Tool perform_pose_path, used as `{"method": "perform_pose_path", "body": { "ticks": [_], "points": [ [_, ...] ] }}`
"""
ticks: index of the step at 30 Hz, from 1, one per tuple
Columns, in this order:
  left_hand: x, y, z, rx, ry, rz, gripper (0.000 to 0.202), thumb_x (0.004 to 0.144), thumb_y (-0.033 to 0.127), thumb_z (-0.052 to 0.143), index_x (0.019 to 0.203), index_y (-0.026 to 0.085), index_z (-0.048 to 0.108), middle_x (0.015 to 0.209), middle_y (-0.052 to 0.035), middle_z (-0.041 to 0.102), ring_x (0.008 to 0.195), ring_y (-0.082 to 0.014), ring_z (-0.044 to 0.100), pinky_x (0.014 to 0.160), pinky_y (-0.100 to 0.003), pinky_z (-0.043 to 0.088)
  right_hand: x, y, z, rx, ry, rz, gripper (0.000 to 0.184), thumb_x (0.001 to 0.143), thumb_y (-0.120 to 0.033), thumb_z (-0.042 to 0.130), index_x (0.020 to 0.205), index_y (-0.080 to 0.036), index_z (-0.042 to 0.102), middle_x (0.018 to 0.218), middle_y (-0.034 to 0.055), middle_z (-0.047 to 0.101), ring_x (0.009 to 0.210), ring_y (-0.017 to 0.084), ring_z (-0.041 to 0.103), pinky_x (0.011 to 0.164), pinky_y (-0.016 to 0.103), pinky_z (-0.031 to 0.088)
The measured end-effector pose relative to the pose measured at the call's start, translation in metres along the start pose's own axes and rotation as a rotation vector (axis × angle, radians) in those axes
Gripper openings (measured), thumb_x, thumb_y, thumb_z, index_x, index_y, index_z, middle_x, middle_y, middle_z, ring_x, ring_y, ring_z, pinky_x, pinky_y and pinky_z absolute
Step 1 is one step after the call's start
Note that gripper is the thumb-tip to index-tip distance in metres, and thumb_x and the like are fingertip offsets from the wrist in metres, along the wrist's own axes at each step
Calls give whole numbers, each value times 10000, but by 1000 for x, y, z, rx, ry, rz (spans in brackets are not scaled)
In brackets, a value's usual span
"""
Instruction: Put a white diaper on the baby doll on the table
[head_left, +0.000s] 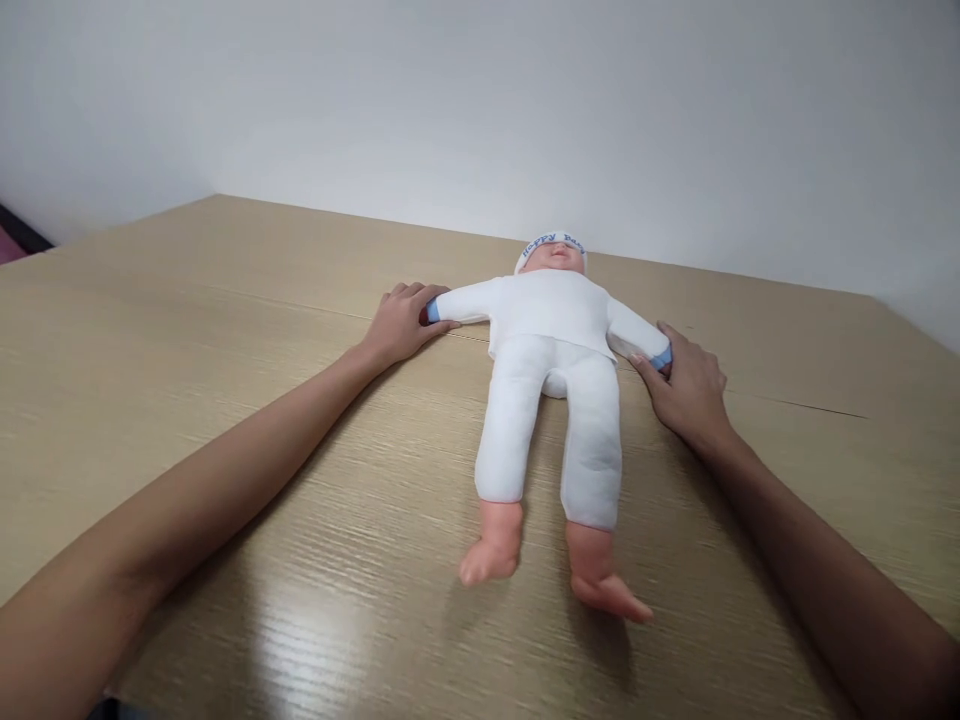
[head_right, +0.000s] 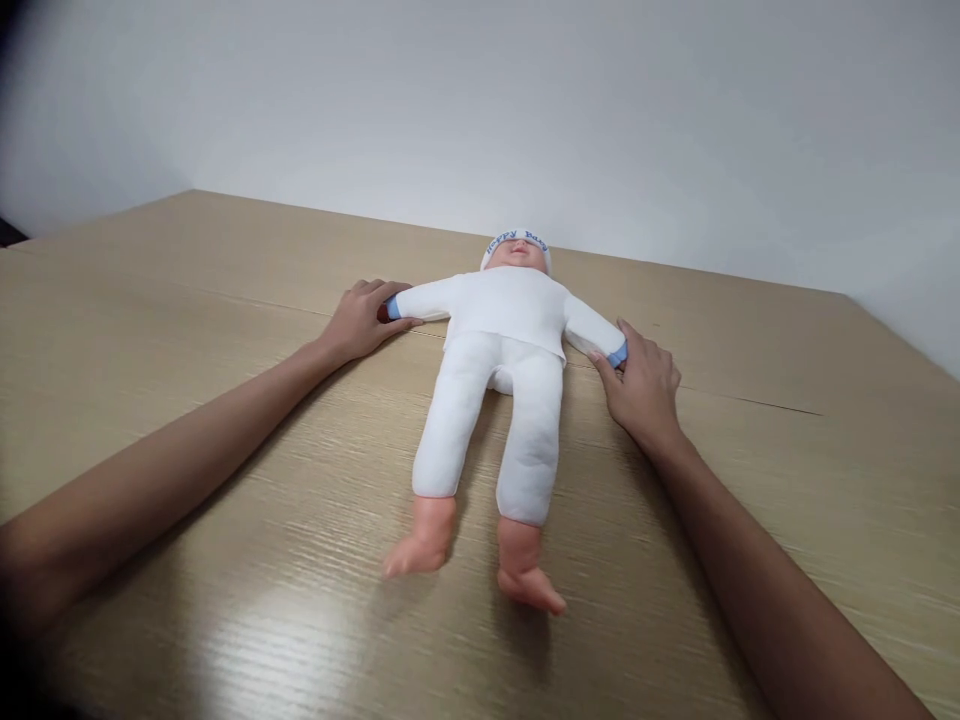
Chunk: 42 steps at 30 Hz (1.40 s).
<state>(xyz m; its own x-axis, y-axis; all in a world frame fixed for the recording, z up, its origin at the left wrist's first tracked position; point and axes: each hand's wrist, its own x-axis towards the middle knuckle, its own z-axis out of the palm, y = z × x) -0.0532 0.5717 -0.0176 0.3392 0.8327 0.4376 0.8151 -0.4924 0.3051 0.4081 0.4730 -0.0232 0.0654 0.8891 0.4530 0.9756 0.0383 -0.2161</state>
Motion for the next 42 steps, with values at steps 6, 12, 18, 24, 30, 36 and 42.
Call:
{"method": "perform_pose_path", "body": {
  "ticks": [6,12,18,24,30,36,42],
  "points": [
    [-4,3,0,-33,-8,0,668,966,704,622,1437,233,659,1303,-144,726,1206,-374,589,1107,-522,443,-2,0,4,16,-46,107,882,1014,-627,477,1711,-95,378,1521,286,617,1380,504,535,1132,707,430],
    [-22,14,-7,-34,11,-55,690,986,624,609,1570,257,580,1421,-158,689,1297,-399,566,1125,-551,435,-28,-14,-2,35,-21,210,926,956,-468,516,1733,-64,219,1720,305,386,1573,496,354,1234,731,350],
    [-60,36,-21,-20,125,-162,713,969,479,641,1612,194,526,1548,-225,585,1405,-446,494,1161,-611,403,-70,-43,-16,98,11,243,938,951,-473,559,1714,-56,206,1773,316,286,1635,479,275,1295,713,274],
    [-97,98,-57,-134,279,-53,401,1021,370,613,1383,202,653,1401,-160,672,1297,-341,578,1153,-512,445,-126,-115,-73,318,257,52,741,975,-384,585,1647,-166,360,1653,236,502,1561,399,432,1278,708,323],
    [-213,227,-111,-608,627,105,144,1121,316,559,1107,229,674,1003,-44,702,860,-191,600,810,-351,494,-253,-186,-161,511,454,-337,571,989,-180,664,1542,-255,548,1439,129,680,1338,311,654,1116,548,572],
    [-379,294,-59,-568,444,516,289,1132,296,412,923,222,599,703,-17,594,646,-194,491,653,-384,333,-372,-152,-140,541,237,-558,426,953,-42,649,1318,-261,663,1093,48,768,996,210,745,880,370,640],
    [-434,279,6,-763,-287,-355,309,1057,524,573,956,233,605,1017,-86,728,1033,-292,665,979,-434,483,-431,-107,-64,780,-234,503,631,837,-733,738,1214,-227,703,1078,90,749,995,288,712,945,473,595]
  ]
}}
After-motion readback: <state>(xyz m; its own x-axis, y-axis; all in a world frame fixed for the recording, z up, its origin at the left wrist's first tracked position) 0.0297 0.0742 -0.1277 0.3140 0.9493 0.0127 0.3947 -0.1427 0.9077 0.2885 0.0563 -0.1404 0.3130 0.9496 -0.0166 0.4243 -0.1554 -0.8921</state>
